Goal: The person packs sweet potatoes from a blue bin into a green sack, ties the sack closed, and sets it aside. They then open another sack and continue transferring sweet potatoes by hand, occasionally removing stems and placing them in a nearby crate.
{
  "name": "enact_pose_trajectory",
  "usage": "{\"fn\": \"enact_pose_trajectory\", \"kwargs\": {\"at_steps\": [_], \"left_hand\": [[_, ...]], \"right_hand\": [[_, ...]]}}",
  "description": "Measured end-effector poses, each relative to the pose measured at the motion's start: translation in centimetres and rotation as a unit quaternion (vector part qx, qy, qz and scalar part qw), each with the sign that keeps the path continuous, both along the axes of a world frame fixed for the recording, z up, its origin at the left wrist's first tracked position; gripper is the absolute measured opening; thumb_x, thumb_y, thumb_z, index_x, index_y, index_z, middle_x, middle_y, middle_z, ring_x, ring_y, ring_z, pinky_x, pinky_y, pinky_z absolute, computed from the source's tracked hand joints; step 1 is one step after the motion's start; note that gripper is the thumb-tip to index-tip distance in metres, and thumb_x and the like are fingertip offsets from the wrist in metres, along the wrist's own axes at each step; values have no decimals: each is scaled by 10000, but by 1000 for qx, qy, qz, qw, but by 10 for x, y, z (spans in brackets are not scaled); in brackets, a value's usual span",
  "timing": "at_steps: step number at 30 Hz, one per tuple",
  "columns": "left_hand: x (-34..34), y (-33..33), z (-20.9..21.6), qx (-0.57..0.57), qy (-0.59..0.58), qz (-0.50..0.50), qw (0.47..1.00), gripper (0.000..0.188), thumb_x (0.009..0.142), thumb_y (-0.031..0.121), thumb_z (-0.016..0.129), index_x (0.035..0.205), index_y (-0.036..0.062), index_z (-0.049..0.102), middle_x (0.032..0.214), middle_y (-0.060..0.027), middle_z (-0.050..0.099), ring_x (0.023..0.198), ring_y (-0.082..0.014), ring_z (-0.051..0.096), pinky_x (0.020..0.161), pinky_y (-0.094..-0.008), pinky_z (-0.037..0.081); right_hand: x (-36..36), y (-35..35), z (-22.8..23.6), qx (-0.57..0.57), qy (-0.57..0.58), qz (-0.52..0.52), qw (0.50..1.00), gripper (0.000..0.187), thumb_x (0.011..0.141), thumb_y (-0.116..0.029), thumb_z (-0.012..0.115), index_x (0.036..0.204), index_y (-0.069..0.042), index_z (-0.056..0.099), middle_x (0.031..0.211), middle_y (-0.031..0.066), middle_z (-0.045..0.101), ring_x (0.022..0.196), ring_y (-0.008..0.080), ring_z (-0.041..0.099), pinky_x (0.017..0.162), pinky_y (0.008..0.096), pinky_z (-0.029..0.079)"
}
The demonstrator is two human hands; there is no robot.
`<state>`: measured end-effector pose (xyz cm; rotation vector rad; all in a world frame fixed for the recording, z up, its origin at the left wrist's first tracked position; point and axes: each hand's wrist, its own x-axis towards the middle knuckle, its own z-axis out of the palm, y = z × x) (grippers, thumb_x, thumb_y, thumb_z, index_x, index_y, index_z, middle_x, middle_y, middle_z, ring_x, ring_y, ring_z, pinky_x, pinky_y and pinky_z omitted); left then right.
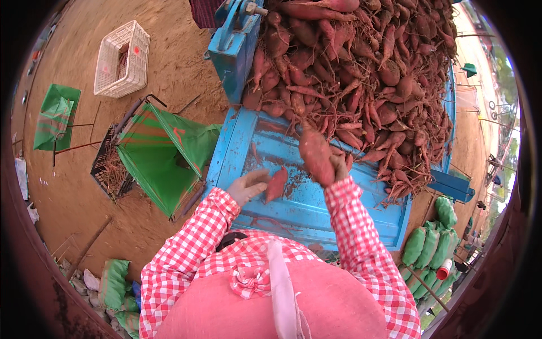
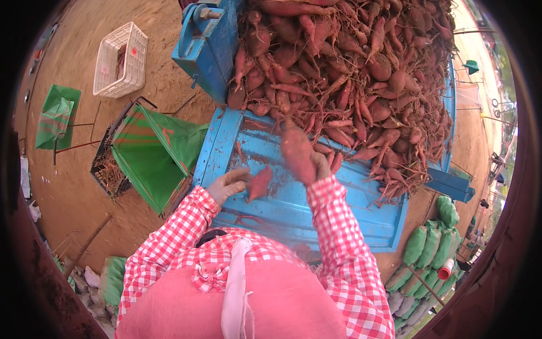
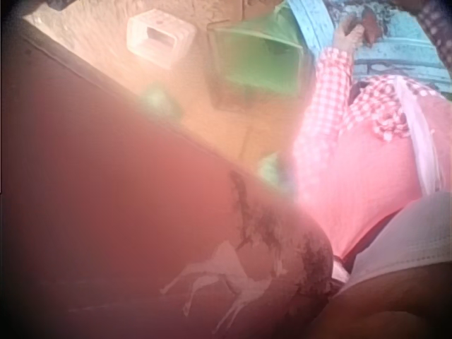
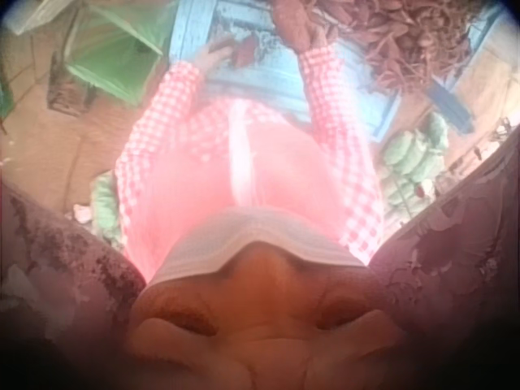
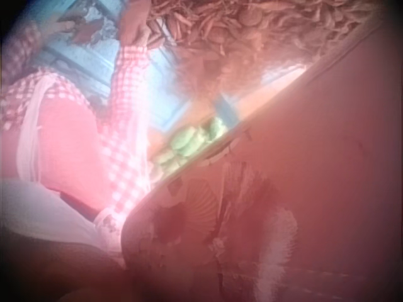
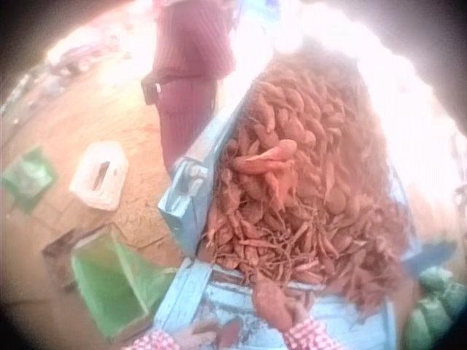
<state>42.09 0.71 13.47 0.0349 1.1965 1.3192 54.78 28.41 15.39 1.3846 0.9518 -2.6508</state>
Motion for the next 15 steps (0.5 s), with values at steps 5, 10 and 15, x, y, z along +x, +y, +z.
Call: {"fn": "enact_pose_trajectory", "kwargs": {"at_steps": [5,10,15], "left_hand": [[13,6,28,131,-271,268,915,715,857,404,702,1429,93,406,1417,-114,482,1246,-317,509,1074,-501,388],[-19,-97,17,83,-338,433,831,605,906,461,588,1335,45,497,1242,-189,595,1106,-383,588,968,-519,484],[-54,-182,-9,-27,-231,580,781,633,946,493,508,1393,54,417,1291,-211,547,1104,-392,580,893,-521,526]], "right_hand": [[-8,-101,48,74,162,169,969,584,880,-241,640,1356,48,463,1283,182,569,1195,277,555,976,390,475],[-38,-113,49,153,9,258,954,475,886,-205,648,1293,14,541,1205,166,598,1090,225,597,860,366,525],[-41,-97,10,472,-46,402,784,506,793,-228,700,1248,-39,583,1237,181,580,1094,289,594,863,416,527]]}}
